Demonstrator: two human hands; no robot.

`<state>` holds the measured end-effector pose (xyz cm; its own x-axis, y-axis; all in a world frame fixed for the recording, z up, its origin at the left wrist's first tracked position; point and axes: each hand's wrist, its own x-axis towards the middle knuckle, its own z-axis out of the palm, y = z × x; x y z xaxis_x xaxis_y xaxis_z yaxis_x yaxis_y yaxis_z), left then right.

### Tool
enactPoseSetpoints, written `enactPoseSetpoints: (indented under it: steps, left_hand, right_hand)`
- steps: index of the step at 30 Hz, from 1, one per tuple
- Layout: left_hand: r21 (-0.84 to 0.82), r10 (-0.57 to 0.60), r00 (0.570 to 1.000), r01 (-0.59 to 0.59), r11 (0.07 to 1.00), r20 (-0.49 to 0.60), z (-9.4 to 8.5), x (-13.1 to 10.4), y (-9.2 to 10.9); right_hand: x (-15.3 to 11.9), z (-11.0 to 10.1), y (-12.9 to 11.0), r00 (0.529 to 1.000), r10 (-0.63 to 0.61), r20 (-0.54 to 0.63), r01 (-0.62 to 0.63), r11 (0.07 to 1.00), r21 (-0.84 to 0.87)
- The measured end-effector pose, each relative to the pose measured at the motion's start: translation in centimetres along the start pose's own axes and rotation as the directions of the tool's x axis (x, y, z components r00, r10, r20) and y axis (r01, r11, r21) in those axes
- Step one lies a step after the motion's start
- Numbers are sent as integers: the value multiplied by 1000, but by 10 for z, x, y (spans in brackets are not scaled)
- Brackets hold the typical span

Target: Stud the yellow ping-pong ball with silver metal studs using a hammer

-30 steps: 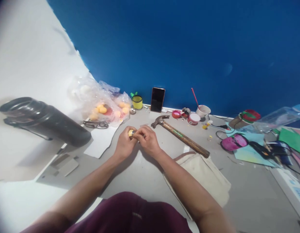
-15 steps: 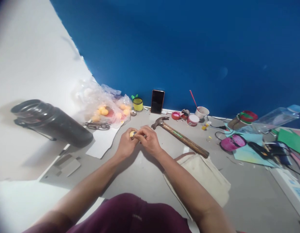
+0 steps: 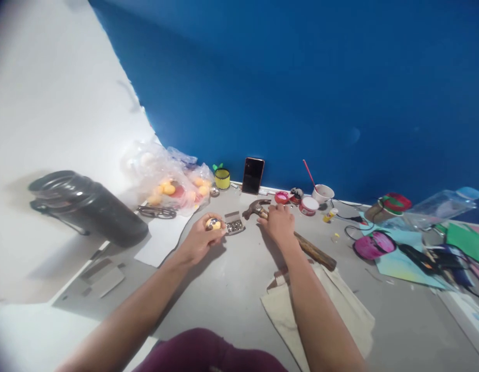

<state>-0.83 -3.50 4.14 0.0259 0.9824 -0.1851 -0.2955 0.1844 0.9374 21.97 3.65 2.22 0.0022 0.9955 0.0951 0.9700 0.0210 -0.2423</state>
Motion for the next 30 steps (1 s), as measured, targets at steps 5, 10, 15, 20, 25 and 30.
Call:
enactPoseSetpoints:
  steps: [5, 10, 15, 20, 25, 30]
  left_hand:
    - [45, 8, 1000, -7, 999, -23, -3, 3, -1]
    - [233, 83, 987, -49, 971, -139, -8, 6, 4]
    - [442, 131, 974, -36, 896, -187, -14, 10, 9]
    - [557, 237, 960, -117, 822, -148, -18, 11, 9]
    - [561, 235, 969, -155, 813, -73, -20, 10, 5]
    - [554, 229, 973, -171, 815, -37, -21, 11, 4]
  right_hand:
    - [5, 8, 9, 989, 56, 139, -40, 993, -113]
    - [0, 4, -1, 998, 53, -22, -54, 995, -81]
    - [-16, -12, -16, 836, -227, -499, 294, 954, 58]
    - [-34, -17, -40, 649, -447, -615, 613, 786, 77]
    - [-43, -17, -53, 605, -466, -646, 608, 794, -3]
    - [-45, -21, -51, 551, -466, -692, 630, 776, -21]
